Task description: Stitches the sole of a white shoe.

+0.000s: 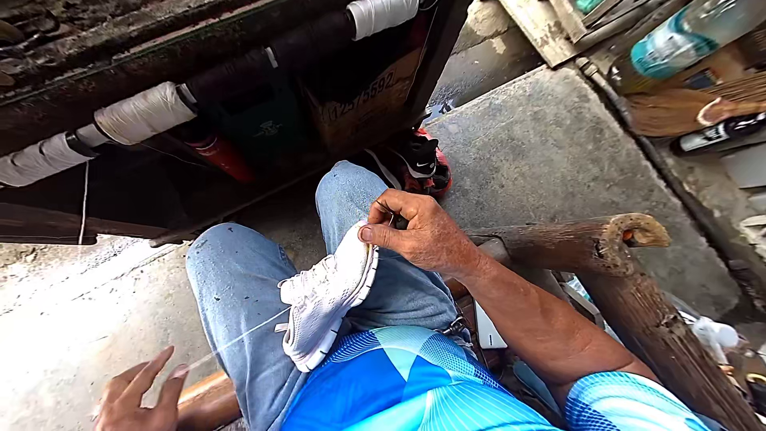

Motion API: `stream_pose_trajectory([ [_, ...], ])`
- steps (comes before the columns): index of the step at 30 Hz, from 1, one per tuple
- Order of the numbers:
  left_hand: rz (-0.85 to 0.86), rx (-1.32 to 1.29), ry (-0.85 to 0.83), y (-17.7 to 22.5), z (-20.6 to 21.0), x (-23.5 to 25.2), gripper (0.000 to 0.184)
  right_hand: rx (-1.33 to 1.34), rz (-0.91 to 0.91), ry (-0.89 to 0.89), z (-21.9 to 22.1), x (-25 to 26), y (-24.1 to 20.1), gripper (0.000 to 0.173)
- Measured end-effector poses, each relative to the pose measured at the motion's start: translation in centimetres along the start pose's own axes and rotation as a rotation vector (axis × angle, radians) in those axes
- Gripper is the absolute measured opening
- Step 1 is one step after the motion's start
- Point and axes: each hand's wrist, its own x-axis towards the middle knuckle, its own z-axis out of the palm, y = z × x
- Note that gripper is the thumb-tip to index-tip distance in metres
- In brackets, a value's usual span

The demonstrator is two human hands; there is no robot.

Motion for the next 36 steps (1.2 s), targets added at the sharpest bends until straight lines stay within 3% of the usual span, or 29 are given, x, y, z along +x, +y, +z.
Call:
stream_pose_trajectory([
  [2,0.149,-0.014,0.005,2.5,0.6,-0.3,0.054,0.032,-0.006,-0.001,0.0,-0.2,-0.1,0.013],
  [5,0.364,-0.249,0.054,9.2,3.3,-0.3,0.040,0.102,-0.026,-0.003,-0.2,-0.8,-0.3,0.010],
  [8,0.462,-0.400,0.020,12.8,6.6,0.4,0.032,0.104,-0.071,-0.015,-1.0,-1.6,-0.1,0.015],
  [11,0.471,-0.370,0.000,13.0,6.9,1.0,0.032,0.045,-0.073,-0.030,-2.9,-3.3,0.2,0.015],
  [15,0.460,-0.269,0.053,9.8,4.4,1.4,0.033,0.008,-0.055,-0.049,-4.4,-5.3,1.0,0.013],
  [18,0.293,-0.044,0.011,6.3,0.9,0.7,0.035,0.028,-0.057,-0.076,-4.4,-5.9,1.3,0.013],
  [20,0.149,0.087,-0.138,4.8,-1.5,-0.1,0.045,0.033,-0.065,-0.102,-4.3,-5.9,1.3,0.014],
  [22,0.143,0.081,-0.177,5.5,-2.4,-0.5,0.052,0.021,-0.072,-0.137,-4.2,-5.7,1.3,0.015],
  [26,0.366,-0.246,-0.090,10.4,1.2,-0.2,0.039,-0.069,-0.032,-0.239,-4.4,-5.9,1.6,0.018],
  [29,0.459,-0.428,-0.127,12.8,5.7,1.3,0.031,-0.300,0.118,-0.294,-5.2,-6.8,1.9,0.023],
  [32,0.451,-0.430,-0.181,13.4,7.6,2.1,0.029,-0.453,0.306,-0.345,-6.4,-7.9,2.4,0.033],
  [34,0.442,-0.371,-0.232,13.4,7.6,2.2,0.031,-0.441,0.388,-0.343,-6.8,-8.3,2.6,0.049],
  [36,0.440,-0.313,-0.246,13.5,7.5,2.4,0.030,-0.414,0.347,-0.238,-6.7,-8.5,2.9,0.055],
])
